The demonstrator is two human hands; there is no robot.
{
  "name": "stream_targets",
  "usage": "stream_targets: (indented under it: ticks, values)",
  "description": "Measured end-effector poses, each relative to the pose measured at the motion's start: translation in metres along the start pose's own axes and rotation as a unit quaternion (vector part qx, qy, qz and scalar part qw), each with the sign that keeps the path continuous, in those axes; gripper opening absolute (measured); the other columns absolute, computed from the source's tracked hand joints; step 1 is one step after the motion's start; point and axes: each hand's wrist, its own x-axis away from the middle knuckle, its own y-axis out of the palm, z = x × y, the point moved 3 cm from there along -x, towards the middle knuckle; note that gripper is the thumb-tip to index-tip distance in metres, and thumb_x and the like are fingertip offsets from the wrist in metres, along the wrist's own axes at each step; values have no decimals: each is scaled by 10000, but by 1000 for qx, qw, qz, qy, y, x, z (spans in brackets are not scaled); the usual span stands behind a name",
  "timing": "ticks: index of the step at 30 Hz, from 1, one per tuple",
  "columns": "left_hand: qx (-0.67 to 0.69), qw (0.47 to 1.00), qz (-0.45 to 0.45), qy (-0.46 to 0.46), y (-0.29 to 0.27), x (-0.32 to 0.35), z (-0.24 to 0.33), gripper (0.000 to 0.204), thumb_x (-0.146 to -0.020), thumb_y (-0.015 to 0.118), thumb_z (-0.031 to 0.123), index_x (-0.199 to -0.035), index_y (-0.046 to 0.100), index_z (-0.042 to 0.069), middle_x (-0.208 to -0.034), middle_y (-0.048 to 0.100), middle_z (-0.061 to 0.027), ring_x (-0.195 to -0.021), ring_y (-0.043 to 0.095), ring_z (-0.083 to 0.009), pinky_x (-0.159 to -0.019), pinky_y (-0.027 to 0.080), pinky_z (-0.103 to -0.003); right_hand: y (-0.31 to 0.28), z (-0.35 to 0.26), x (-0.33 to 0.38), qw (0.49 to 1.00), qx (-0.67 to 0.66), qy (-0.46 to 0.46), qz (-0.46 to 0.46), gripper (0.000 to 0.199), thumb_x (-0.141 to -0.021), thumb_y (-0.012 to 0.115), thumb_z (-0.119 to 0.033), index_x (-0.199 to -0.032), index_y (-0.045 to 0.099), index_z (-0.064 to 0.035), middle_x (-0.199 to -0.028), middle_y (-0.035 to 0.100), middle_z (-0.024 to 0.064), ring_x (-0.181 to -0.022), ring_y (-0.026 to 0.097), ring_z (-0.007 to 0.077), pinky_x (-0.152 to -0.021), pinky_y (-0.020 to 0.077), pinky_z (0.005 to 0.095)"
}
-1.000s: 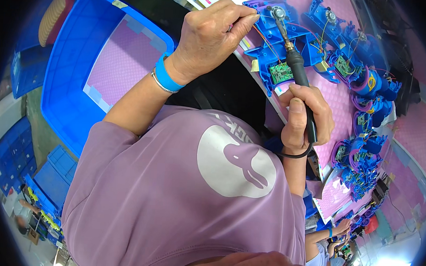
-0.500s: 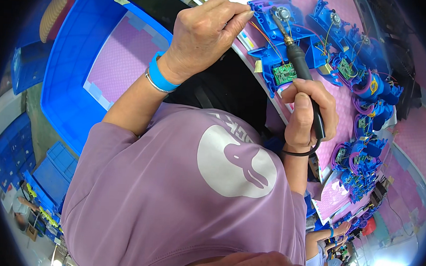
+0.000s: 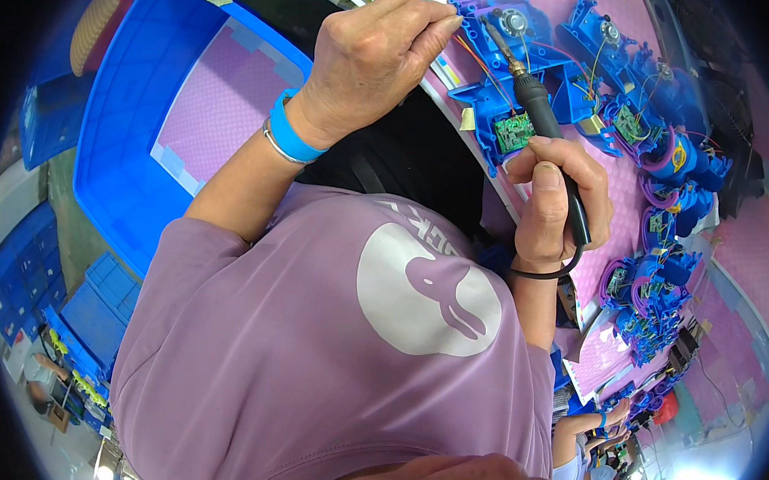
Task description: Soldering electronic components onto small blue toy frames at a workbench in a factory setting.
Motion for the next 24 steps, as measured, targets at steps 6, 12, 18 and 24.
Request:
stream_targets:
  ticks: [6, 12, 18, 24]
  values:
    - [-13, 1000, -25, 6, 0, -1, 0, 105, -854, 767, 14, -938, 710, -9, -744, 649, -129, -599, 649, -269, -522, 486, -346, 1, 0, -1, 1000, -11, -4, -2, 212, -935, 599, -110, -1066, 660, 44, -707, 671, 129, -625, 637, 172, -608, 518, 295]
    - [-81, 929, -222, -285, -20, -36, 28, 260, -816, 711, -58, -1064, 746, 10, -752, 623, -106, -579, 620, -204, -499, 439, -311, -2, 2, -1, 1000, -10, -6, 1, 210, -934, 598, -106, -1063, 660, 48, -715, 674, 134, -628, 637, 174, -608, 519, 296]
    - [-36, 989, -130, 67, -4, -9, -7, 266, -773, 764, -8, -1034, 756, 43, -808, 657, -82, -598, 641, -182, -473, 443, -278, -1, 2, -2, 1000, -9, 4, 5, 204, -930, 596, -98, -1060, 665, 44, -718, 674, 126, -628, 637, 169, -606, 521, 292]
    - [-10, 973, 1, 229, -13, -5, -2, 204, -797, 801, 61, -993, 751, 40, -859, 686, -73, -601, 646, -164, -470, 448, -267, 0, 1, 1, 1000, -18, 9, 6, 208, -934, 601, -107, -1064, 667, 42, -737, 678, 124, -633, 640, 170, -608, 520, 292]
